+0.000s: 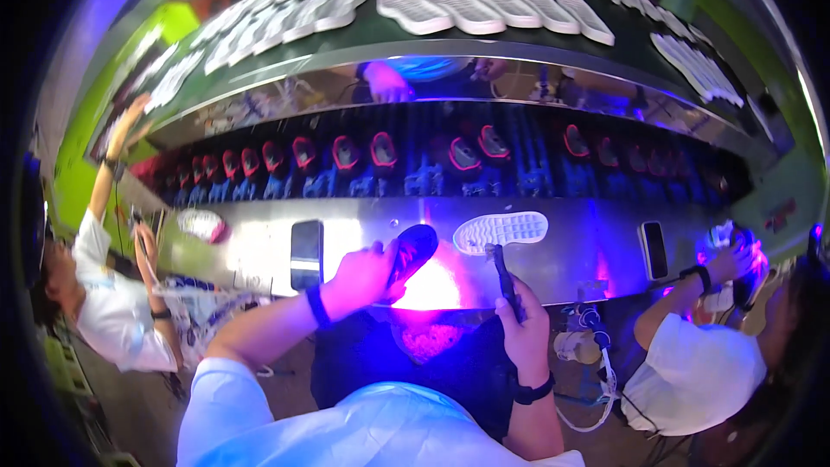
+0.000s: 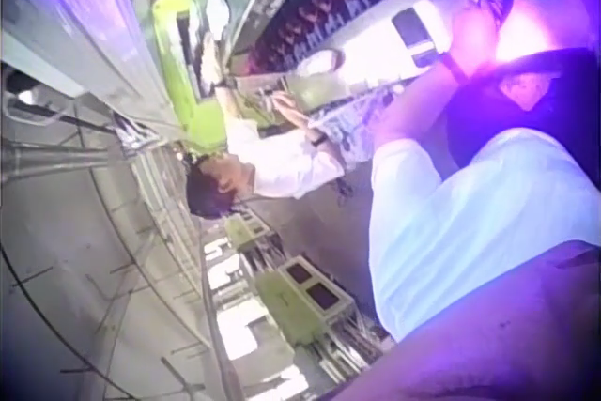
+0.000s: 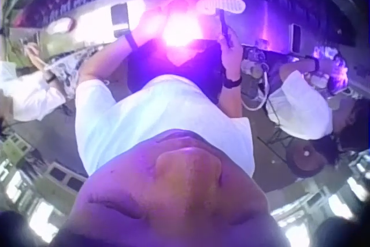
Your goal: Applying adhesive to shoe outsoles and midsoles using a handheld applicator brush on a manufacturing line.
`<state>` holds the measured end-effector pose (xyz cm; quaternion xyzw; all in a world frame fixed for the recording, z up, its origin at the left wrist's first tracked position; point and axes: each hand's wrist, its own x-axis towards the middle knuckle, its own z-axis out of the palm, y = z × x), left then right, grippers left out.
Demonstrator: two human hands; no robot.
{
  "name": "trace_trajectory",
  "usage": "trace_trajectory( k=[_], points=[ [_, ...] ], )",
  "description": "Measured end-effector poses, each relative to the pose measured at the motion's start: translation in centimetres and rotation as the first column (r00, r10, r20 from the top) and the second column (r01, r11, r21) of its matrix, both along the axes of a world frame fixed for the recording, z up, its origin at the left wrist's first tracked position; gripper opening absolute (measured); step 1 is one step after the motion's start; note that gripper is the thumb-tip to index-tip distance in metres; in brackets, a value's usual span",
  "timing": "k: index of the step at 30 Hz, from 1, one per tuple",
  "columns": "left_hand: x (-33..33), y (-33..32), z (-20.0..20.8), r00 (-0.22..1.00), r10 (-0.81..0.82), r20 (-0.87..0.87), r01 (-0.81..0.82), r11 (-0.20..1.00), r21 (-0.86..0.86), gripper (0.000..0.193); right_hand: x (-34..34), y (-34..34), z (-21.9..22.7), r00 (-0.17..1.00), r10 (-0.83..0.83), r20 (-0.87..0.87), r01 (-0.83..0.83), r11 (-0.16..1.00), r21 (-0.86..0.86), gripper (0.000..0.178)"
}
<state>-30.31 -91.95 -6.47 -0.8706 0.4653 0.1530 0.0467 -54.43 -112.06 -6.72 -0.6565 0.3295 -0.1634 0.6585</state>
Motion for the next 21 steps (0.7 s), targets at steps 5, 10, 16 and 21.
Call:
trace_trajectory(
  k=[5,10,16,21],
  points=[
    [1.9,0.7,0.9,0.754,-0.025,-0.657,-0.420,0.750,-0.511,0.069,-0.7,0.4,3.7,0.999,0.031,0.014,-0.030,0.999,-0.038,0.041],
    [-2.2,2.7,7.0,0.924,-0.174,-0.341,-0.199,0.541,-0.817,0.074,-0.9,1.1,5.8,0.997,0.080,-0.011,-0.080,0.997,0.017,0.040],
    [-3.7,3.9,7.8,0.936,-0.350,0.025,0.162,0.367,-0.916,0.054,0.8,1.4,7.1,0.968,0.247,-0.037,-0.248,0.933,-0.261,0.040],
    [-4.0,5.3,9.3,0.880,-0.400,0.257,0.409,0.363,-0.837,0.042,2.9,1.3,7.9,0.953,0.303,-0.025,-0.293,0.891,-0.347,0.040]
  ],
)
